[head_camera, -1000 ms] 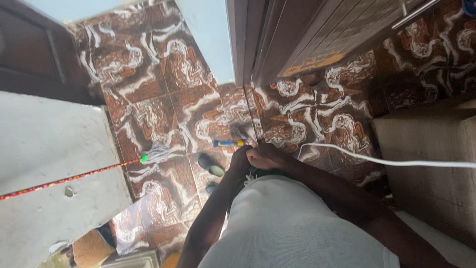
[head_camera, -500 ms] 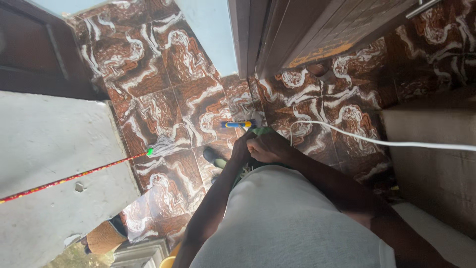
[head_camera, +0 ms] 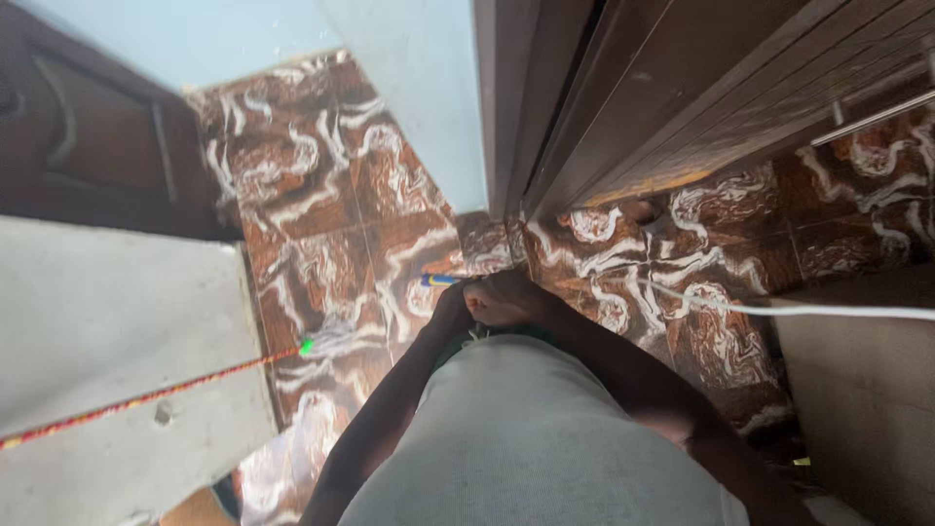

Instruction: The person sweeps the tiled floor near a doorway and hallway using a broom.

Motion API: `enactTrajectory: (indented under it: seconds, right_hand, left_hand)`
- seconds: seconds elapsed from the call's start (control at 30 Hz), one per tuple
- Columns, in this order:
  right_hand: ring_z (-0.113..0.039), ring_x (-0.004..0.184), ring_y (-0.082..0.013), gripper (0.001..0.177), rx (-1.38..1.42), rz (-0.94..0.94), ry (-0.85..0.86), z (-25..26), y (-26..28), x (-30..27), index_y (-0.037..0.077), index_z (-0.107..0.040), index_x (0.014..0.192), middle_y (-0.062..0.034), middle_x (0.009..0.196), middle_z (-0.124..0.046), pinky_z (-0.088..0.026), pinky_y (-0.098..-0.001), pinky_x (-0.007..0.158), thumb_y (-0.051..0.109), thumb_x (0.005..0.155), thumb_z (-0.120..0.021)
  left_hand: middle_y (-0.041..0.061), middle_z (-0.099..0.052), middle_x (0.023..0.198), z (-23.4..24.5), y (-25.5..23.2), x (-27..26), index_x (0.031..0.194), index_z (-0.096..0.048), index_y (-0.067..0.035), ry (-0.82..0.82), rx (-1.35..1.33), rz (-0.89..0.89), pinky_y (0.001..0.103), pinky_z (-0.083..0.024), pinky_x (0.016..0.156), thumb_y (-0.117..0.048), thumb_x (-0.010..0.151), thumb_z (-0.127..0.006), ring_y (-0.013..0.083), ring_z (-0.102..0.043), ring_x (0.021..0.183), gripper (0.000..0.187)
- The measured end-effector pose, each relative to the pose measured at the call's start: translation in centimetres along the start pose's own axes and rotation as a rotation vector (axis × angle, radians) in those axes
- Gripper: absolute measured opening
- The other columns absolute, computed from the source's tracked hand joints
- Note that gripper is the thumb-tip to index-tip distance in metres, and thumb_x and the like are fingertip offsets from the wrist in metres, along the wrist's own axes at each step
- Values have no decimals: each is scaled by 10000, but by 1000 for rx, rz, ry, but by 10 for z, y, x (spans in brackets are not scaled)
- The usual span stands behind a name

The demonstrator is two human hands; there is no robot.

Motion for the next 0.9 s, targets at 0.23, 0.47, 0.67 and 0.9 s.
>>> enactTrajectory:
  seconds: [0.23, 0.47, 0.67, 0.9]
  right_hand:
    - [-688, 738, -342, 207, 111, -200, -153, 17, -41, -29, 141, -658, 904, -127, 806, -709, -536, -476, 697, 341, 887, -609]
    - [-682, 759, -351, 143, 228, -395, -558, 9, -44, -42, 114, -661, 878, -173, 832, -681, -546, -456, 672, 254, 887, -635]
    - [-686, 812, -386, 157, 348, -691, -817, -15, -1, -12, 110, -654, 961, -178, 874, -696, -537, -478, 695, 256, 934, -601]
    - [-698, 845, -386, 154, 532, -863, -816, -60, 54, 40, 113, -659, 933, -168, 869, -716, -535, -510, 743, 254, 886, -620]
  left_hand:
    - [134, -728, 881, -4, -36, 68, 940, -781, -246, 409, 151, -66, 494, -547, 715, -305, 678, -795, 374, -704, 824, 268]
    - [122, -748, 906, -23, -21, 101, 963, -763, -205, 729, 195, -302, 477, -560, 749, -385, 813, -711, 351, -722, 854, 240]
    - [106, -729, 902, -27, 38, 99, 887, -732, -174, 958, 266, -584, 478, -556, 732, -379, 784, -756, 350, -711, 870, 230]
    - [86, -684, 932, 27, 58, 70, 894, -678, -159, 1036, 176, -749, 460, -555, 736, -330, 775, -742, 351, -687, 901, 219]
Point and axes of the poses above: each hand's wrist, its own x-axis towards the middle knuckle, its own z-axis out of the back of the hand, y = z × x, the point moved 6 cm from there along x, towards the middle knuckle
